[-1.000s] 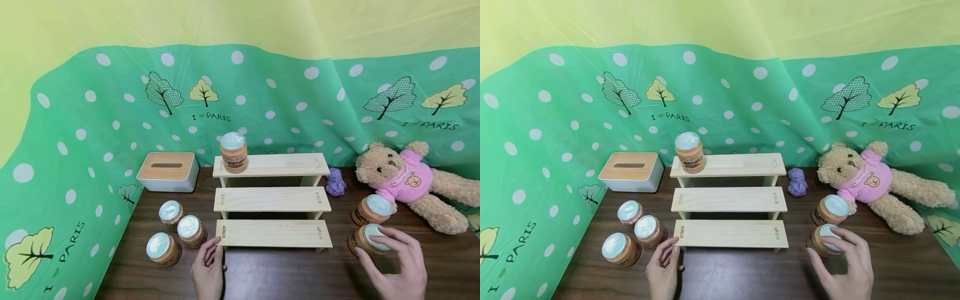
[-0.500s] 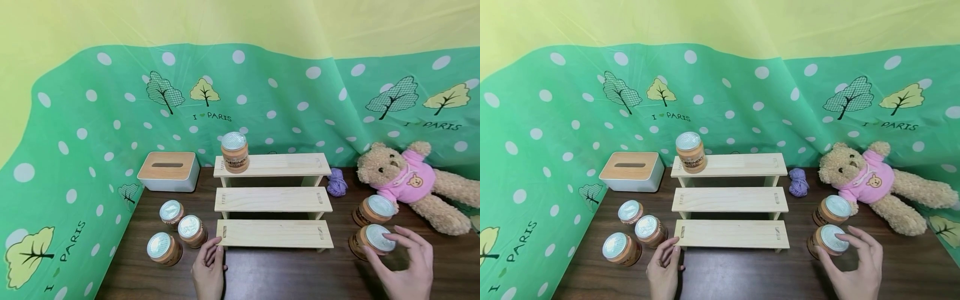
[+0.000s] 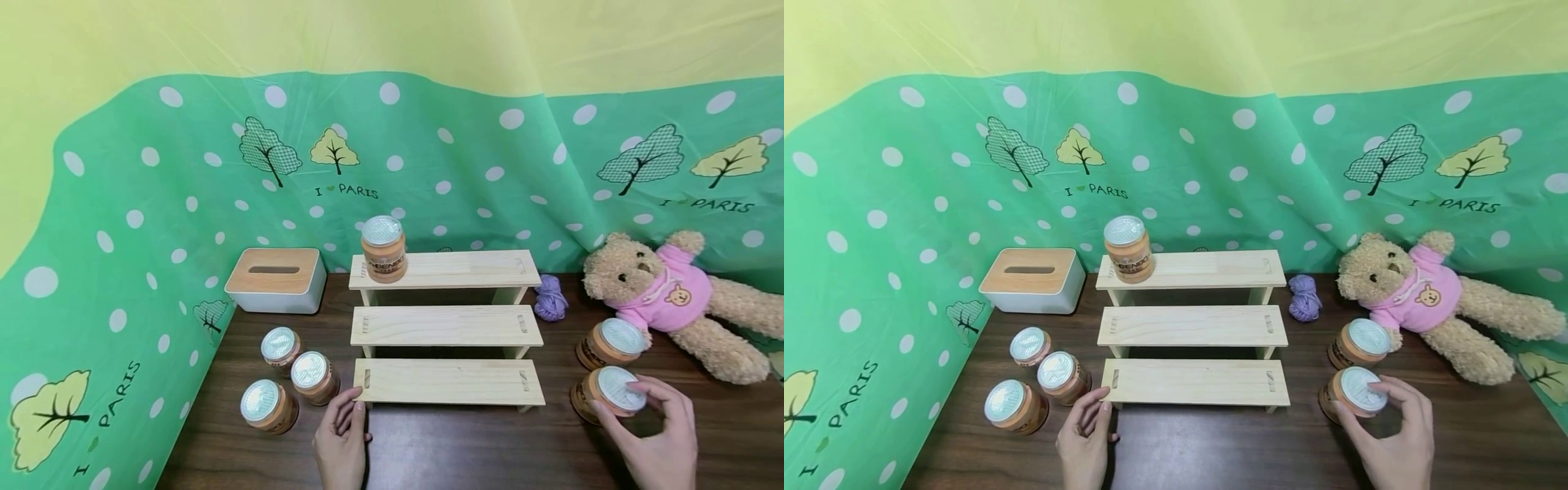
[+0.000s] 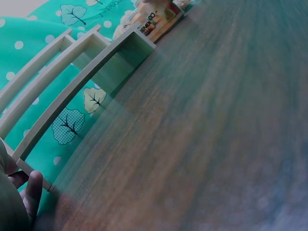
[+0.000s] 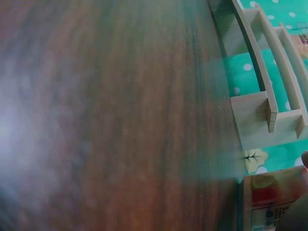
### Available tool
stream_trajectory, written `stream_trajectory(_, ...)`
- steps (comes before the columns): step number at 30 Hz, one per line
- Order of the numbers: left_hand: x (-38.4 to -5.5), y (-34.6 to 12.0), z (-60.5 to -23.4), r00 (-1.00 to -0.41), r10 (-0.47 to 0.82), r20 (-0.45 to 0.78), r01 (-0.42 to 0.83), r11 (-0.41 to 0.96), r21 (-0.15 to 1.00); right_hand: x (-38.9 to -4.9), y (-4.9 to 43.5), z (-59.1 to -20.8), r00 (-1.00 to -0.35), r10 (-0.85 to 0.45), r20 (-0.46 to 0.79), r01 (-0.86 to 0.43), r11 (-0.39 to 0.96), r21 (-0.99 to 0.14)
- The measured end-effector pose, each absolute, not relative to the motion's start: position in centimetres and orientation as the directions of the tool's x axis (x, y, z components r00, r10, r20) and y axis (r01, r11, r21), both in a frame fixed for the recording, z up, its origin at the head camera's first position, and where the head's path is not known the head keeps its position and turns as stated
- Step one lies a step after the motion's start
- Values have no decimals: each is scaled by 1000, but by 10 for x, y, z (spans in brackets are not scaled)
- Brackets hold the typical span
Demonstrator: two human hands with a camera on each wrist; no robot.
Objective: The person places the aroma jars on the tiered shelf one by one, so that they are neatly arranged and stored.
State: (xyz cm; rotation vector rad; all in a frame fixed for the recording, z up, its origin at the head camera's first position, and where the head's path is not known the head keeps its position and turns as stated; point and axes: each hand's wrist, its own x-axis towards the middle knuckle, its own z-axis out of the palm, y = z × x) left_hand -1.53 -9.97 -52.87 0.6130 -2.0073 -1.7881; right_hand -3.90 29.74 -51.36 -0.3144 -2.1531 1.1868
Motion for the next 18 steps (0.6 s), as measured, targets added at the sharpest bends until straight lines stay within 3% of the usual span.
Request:
stream_trajectory(10, -15, -100, -528, -832, -555, -26, -86, 82, 993, -39, 294, -524, -774, 536, 336, -28, 502, -864)
stream_trajectory(18, -15, -100, -529, -832, -554, -7, -72, 96, 993, -39, 291, -527, -759, 547, 353, -41, 501, -864)
